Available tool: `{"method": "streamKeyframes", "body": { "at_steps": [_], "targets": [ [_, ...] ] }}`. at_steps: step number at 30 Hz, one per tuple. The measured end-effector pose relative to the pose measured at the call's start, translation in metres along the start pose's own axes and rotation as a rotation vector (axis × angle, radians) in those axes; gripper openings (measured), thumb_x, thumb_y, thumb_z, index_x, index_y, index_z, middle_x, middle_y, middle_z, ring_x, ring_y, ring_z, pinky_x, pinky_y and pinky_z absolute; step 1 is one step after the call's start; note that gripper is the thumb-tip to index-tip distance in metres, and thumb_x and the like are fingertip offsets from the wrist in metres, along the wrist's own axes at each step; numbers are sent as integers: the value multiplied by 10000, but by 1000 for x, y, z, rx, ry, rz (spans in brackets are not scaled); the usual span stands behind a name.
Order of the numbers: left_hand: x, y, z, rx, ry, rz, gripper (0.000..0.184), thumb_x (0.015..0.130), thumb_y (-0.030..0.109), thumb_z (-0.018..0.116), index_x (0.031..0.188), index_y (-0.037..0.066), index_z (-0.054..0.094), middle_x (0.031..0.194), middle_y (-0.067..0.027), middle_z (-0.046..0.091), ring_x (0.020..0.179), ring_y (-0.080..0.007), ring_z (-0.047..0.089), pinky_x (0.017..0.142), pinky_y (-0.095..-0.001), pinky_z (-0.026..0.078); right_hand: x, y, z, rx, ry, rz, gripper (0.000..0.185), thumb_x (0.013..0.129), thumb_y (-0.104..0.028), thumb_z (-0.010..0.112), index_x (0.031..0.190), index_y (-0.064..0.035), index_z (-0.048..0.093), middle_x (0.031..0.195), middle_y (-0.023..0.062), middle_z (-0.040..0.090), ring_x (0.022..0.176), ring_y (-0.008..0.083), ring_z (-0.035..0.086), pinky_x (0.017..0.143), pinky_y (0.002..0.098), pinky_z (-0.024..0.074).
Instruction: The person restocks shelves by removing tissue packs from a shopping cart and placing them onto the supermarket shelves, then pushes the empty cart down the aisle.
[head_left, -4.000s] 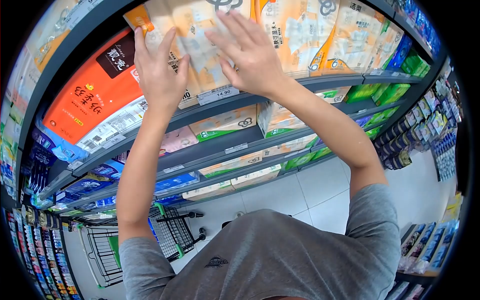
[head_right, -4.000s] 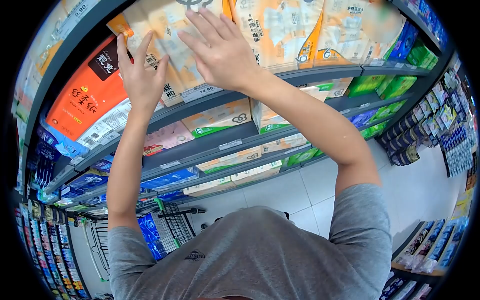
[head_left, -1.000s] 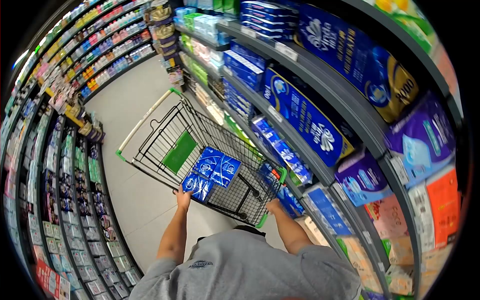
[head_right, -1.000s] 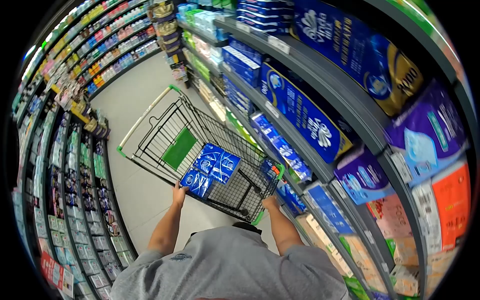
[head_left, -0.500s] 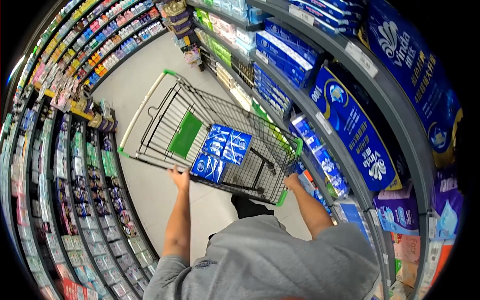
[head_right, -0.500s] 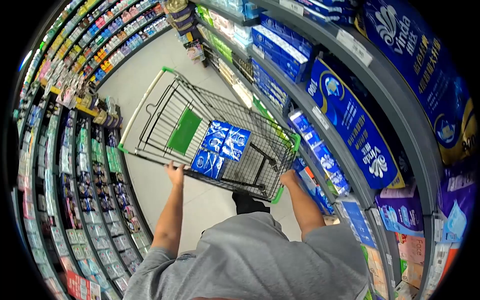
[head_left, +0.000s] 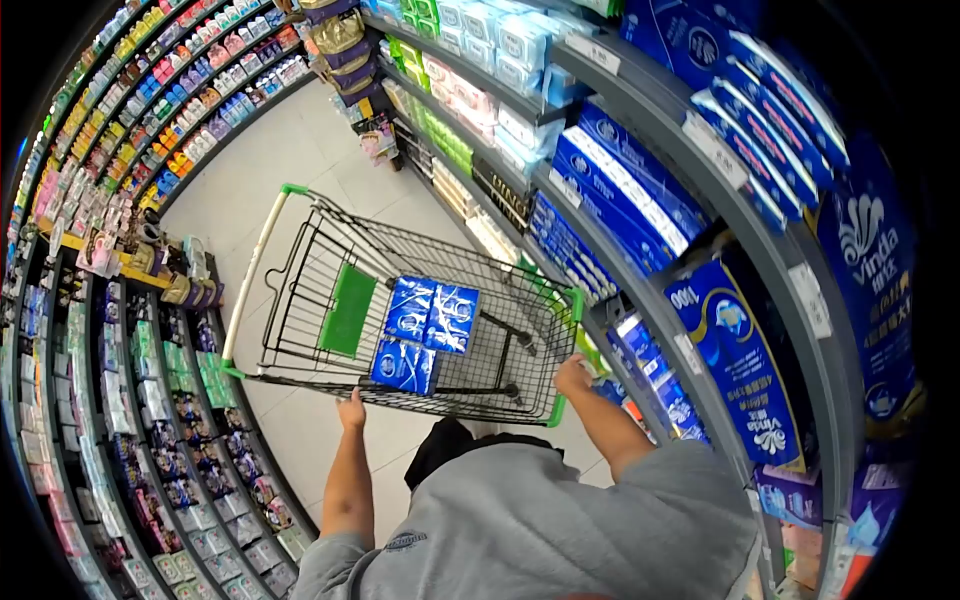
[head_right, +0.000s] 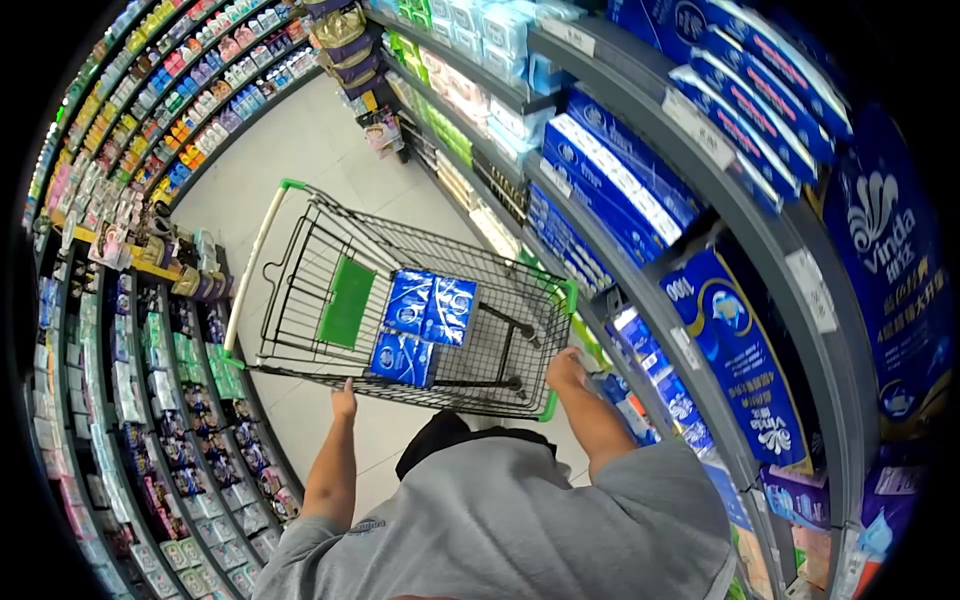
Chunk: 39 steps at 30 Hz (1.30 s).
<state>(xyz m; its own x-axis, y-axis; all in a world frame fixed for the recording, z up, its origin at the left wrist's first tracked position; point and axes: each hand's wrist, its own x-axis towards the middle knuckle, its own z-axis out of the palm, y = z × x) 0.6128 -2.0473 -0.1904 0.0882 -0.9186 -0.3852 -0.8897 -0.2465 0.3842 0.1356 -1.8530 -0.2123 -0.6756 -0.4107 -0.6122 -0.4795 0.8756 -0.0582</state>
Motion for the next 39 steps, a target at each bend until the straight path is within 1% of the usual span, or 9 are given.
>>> {"method": "streamKeyframes", "body": {
  "at_steps": [4,8,11,12,24,29,31,36,39],
  "targets": [
    [46,12,-21,-199,41,-146,639,886,459,472,909,-167,598,985,-348,583,990,-445,558,857,-447,422,12,-47,-28,-79,-27,-85,844,792,-230,588,1322,146,51,1143,280,541,988,395,586,863,479,449],
    [131,-33,-7,-389,-95,-315,473,868,477,474,994,47,624,844,-170,601,777,-281,556,546,-443,413,14,-99,-52,-30,18,-138,826,785,-207,590,1295,177,66,1118,301,548,993,387,591,853,465,462],
    [122,22,-61,-529,-330,-419,633,894,516,364,1362,90,359,1385,-77,423,1124,-290,505,840,-502,352,17,-136,-63,-48,3,-114,820,780,-194,591,1283,192,72,1105,307,554,994,382,594,844,457,471],
    [128,27,-63,-568,-200,-400,546,897,466,424,1192,14,508,1128,-112,593,897,-285,598,696,-486,414,19,-149,-67,-60,-3,-103,821,778,-192,592,1284,192,71,1105,302,555,992,380,595,839,456,474],
    [236,41,-123,-364,-322,-410,509,905,435,396,968,-24,609,831,-176,655,735,-286,647,588,-421,482,48,-252,-89,-279,-160,-5,814,808,-222,527,1316,168,24,1105,247,583,988,321,609,822,439,465],
    [240,122,-188,624,-337,81,444,860,420,502,836,10,668,868,-217,651,847,-350,635,718,-437,491,46,-286,-119,-517,-487,-64,441,816,-196,476,1122,120,450,1054,225,622,955,306,632,735,436,494],
    [254,150,-194,587,-350,224,380,816,400,566,759,39,674,807,-206,652,781,-365,637,678,-437,497,32,-322,-143,-643,-723,-51,326,811,-204,478,923,53,644,983,211,651,931,302,642,692,425,508],
    [333,200,-94,93,-204,280,346,788,344,576,703,17,654,720,-210,627,710,-373,620,624,-450,485,66,-390,-123,-260,-284,-416,305,792,-277,495,848,-13,638,885,199,647,856,384,614,740,452,487],
    [372,200,10,-391,-420,-67,337,755,340,617,810,16,693,744,-164,668,667,-295,646,647,-405,478,116,-441,-114,160,-289,-467,345,792,-285,575,978,3,609,977,215,627,931,362,600,813,428,473]
  ]
}}
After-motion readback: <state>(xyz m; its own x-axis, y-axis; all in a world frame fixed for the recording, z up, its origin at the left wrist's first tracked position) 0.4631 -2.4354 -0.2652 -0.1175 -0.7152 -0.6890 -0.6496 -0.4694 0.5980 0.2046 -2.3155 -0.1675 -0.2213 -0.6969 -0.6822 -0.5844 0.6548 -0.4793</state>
